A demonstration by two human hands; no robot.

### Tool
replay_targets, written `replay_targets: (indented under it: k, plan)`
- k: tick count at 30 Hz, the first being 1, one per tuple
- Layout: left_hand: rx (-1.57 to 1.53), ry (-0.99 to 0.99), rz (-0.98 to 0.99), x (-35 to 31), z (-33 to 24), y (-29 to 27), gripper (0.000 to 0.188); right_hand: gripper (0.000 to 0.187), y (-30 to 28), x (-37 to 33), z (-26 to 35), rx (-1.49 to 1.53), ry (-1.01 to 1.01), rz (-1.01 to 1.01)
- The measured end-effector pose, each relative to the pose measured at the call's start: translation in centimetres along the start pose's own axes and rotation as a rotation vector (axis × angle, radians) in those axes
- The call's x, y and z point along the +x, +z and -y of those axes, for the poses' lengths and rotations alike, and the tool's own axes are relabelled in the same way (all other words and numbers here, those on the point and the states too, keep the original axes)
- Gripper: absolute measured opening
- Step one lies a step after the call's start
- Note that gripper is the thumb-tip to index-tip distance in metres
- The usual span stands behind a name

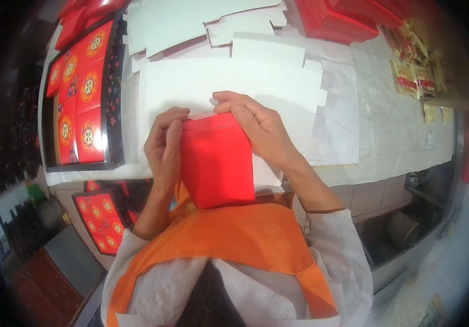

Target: The person assembles small red gift boxes by folding flat white cardboard pieces into rectangular shapes. They place a small wrapped item inside each box, fold the flaps to close it, and stack the finished boxes on the table. The process is repeated continuously with a steady rhythm.

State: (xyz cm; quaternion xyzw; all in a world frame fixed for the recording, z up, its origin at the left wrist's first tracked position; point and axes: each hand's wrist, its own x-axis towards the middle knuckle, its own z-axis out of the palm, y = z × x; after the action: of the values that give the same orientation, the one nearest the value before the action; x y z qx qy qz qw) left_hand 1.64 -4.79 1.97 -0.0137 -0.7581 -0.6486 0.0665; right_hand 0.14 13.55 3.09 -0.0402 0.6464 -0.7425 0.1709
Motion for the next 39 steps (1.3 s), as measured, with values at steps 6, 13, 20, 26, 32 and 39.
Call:
replay_targets:
  k: [6, 13, 20, 26, 32, 39]
  plan:
    - [0.041, -0.084, -0.024, 0.1, -0.2, -0.3, 0.008, 0.031, -0.4, -0.4, 0.4, -0.016, 0.026, 0.084]
    - [0.013, -0.083, 0.0, 0.1, 0.5, 0.0, 0.012, 0.038, -1.4, -0.4, -0.4, -0.106, -0.168, 0.165]
    - [0.173, -0.073, 0.042, -0.9, 2.3, -1.1, 0.023, 0.033, -0.7, -0.3, 0.0, -0.301, -0.094, 0.204]
    - [-0.086, -0.094, 0.167, -0.3, 1.7, -1.5, 0.059, 0.031, 0.5, 0.1, 0.2, -0.288, -0.192, 0.127]
    - [-0.113, -0.113, 0.164, -1.0, 2.1, -1.8, 0.039, 0.029, 0.2, 0.1, -0.3, -0.295, -0.281, 0.209]
    - [-0.161, -0.128, 0.119, -1.1, 2.4, -1.3, 0.017, 0.03, -0.5, -0.3, -0.7, -0.378, -0.329, 0.255]
